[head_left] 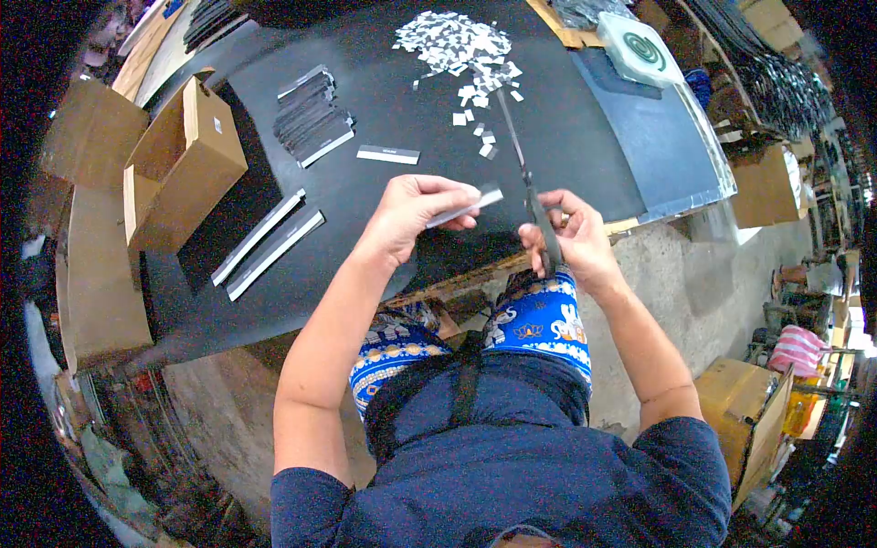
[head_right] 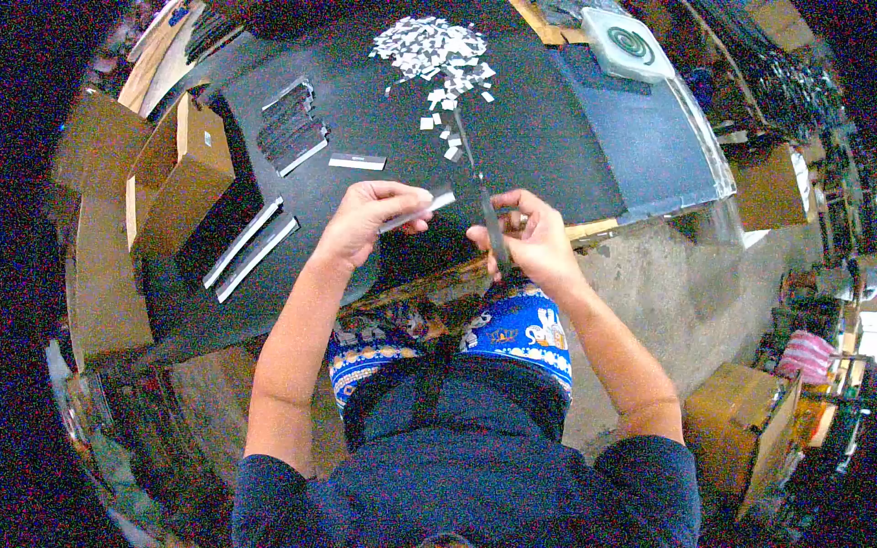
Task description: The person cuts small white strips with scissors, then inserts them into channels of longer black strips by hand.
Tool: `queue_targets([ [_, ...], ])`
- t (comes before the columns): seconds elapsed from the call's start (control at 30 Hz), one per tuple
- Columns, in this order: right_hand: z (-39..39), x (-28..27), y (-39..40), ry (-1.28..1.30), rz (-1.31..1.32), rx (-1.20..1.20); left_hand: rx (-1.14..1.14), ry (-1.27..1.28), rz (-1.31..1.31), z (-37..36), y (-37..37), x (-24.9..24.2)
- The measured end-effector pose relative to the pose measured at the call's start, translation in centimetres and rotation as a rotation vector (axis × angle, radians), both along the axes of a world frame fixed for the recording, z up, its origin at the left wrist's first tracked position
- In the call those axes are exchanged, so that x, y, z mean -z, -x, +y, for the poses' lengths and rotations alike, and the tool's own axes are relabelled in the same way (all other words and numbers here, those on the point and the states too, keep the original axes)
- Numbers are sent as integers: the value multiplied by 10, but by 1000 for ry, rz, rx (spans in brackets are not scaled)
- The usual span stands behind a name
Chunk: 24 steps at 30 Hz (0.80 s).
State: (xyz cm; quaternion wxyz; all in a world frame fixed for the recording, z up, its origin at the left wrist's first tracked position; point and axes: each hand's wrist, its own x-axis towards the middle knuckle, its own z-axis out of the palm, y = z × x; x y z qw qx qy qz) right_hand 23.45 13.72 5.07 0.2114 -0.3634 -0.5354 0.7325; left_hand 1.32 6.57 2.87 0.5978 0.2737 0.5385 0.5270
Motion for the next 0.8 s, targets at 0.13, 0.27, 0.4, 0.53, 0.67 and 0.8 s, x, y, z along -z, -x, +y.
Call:
queue_targets([
  [0.13, 9, -2, 7, -89, 13, 39, 105, -68, 120, -6, -20, -11],
  [0.27, 11, -3, 14, -166, -27, -6, 130, -97, 167, -4, -22, -14],
  [0.4, 8, -5, 18, -163, -11, 30, 93, -106, 190, -6, -20, -20],
  [0.53, 7, 2, 23, -122, 98, 165, -53, -177, 179, -11, -25, -15],
  [0.67, 0, 2, 32, -85, 227, 330, -352, -248, -308, -16, -55, 4],
  [0.8, -11, 7, 44, -49, 321, 393, -499, -251, -506, -16, -77, 6],
])
